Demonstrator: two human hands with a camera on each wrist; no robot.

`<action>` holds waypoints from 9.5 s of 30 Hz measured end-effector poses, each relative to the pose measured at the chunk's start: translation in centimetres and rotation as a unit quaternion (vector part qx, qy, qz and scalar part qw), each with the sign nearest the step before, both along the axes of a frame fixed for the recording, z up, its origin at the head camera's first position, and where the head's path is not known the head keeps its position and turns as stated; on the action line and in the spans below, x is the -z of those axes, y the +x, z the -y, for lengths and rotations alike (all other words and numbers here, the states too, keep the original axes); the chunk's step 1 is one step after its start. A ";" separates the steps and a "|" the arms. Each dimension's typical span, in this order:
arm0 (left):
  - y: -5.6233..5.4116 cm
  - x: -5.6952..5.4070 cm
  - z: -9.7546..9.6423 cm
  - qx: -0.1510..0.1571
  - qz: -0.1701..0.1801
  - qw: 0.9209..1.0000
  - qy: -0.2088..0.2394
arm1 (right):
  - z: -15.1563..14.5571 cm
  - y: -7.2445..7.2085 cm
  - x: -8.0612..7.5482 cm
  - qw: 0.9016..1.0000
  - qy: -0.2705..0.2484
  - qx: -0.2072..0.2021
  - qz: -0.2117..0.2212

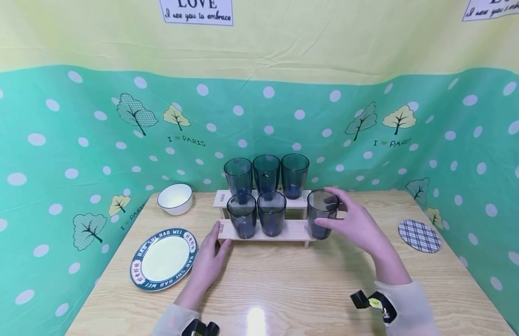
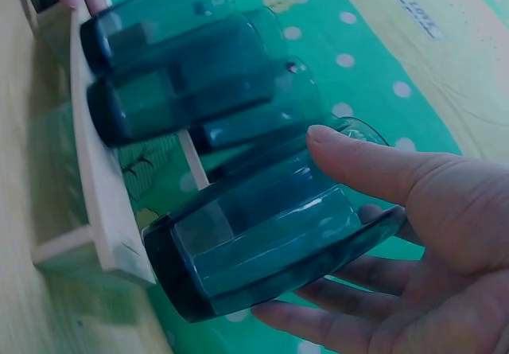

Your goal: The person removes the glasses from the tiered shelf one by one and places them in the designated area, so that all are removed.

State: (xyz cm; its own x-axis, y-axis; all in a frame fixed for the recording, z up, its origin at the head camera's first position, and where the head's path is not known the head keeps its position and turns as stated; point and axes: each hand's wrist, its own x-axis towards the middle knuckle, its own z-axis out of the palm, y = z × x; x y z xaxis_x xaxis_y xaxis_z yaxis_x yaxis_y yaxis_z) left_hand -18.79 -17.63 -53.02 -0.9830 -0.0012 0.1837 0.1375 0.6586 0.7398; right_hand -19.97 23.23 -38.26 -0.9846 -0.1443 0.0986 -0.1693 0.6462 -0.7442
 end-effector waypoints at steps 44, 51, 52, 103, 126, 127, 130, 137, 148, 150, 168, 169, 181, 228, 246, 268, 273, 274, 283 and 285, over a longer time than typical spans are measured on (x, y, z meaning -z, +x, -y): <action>-0.2 0.0 0.1 0.000 0.013 1.000 0.008 | -0.6 -6.3 7.9 0.984 -0.100 0.143 -0.031; -0.2 0.0 0.0 -0.001 0.011 1.000 0.003 | -0.7 -6.7 8.9 0.984 -0.103 0.141 -0.020; -0.2 0.0 0.0 -0.001 0.010 1.000 0.003 | -0.7 -6.8 9.0 0.984 -0.104 0.140 -0.019; -0.2 0.2 0.0 -0.004 -0.012 1.000 -0.007 | 3.6 -2.1 1.3 0.982 -0.061 0.086 -0.156; 0.0 0.1 0.2 0.001 0.006 1.000 0.010 | 10.7 -0.9 1.4 0.989 -0.099 -0.014 -0.109; 0.0 0.1 0.2 0.002 0.004 1.000 0.011 | 10.8 -1.0 1.7 0.989 -0.099 -0.018 -0.106; 0.0 0.2 0.2 0.002 0.002 1.000 0.010 | 11.2 -1.3 2.3 0.990 -0.094 -0.028 -0.097; -0.1 0.2 0.2 -0.002 0.004 1.000 0.006 | 11.6 -1.6 2.9 0.993 -0.085 -0.032 -0.076; -0.1 0.3 0.2 -0.004 0.000 1.000 0.002 | 12.2 -1.7 3.6 0.995 -0.081 -0.037 -0.050; -0.1 0.4 0.2 -0.004 -0.006 1.000 0.001 | 12.3 -1.7 3.7 0.995 -0.082 -0.037 -0.054; 0.0 0.3 0.1 -0.004 -0.007 1.000 0.000 | 12.1 -1.6 3.9 0.996 -0.072 -0.033 -0.052; 0.0 0.3 0.1 -0.005 -0.008 1.000 0.000 | 12.1 -1.6 3.9 0.996 -0.071 -0.032 -0.051; -0.1 0.2 0.1 -0.006 0.005 1.000 0.001 | 12.1 -1.8 4.0 0.996 -0.079 -0.016 -0.048; 0.1 0.1 0.2 0.000 -0.009 1.000 0.010 | -0.6 1.5 -0.3 0.997 -0.032 0.066 -0.005; 0.1 0.1 0.1 -0.003 -0.021 1.000 0.012 | -5.5 -0.3 1.0 0.987 -0.031 0.158 -0.013; 0.1 -0.1 0.0 -0.003 -0.009 1.000 0.002 | -7.1 -4.2 6.8 0.975 -0.086 0.202 -0.023; 0.0 0.0 0.0 -0.005 -0.008 1.000 0.002 | -6.8 -4.5 7.7 0.976 -0.089 0.197 -0.026; 0.0 0.0 0.0 -0.005 -0.008 1.000 0.004 | -6.7 -4.6 7.8 0.976 -0.090 0.197 -0.025; 0.1 -0.1 0.1 -0.003 -0.001 1.000 0.007 | -6.5 -4.9 8.3 0.974 -0.099 0.202 -0.012; 0.1 -0.1 0.1 -0.003 0.005 1.000 0.009 | -6.5 -5.0 8.4 0.974 -0.099 0.203 -0.013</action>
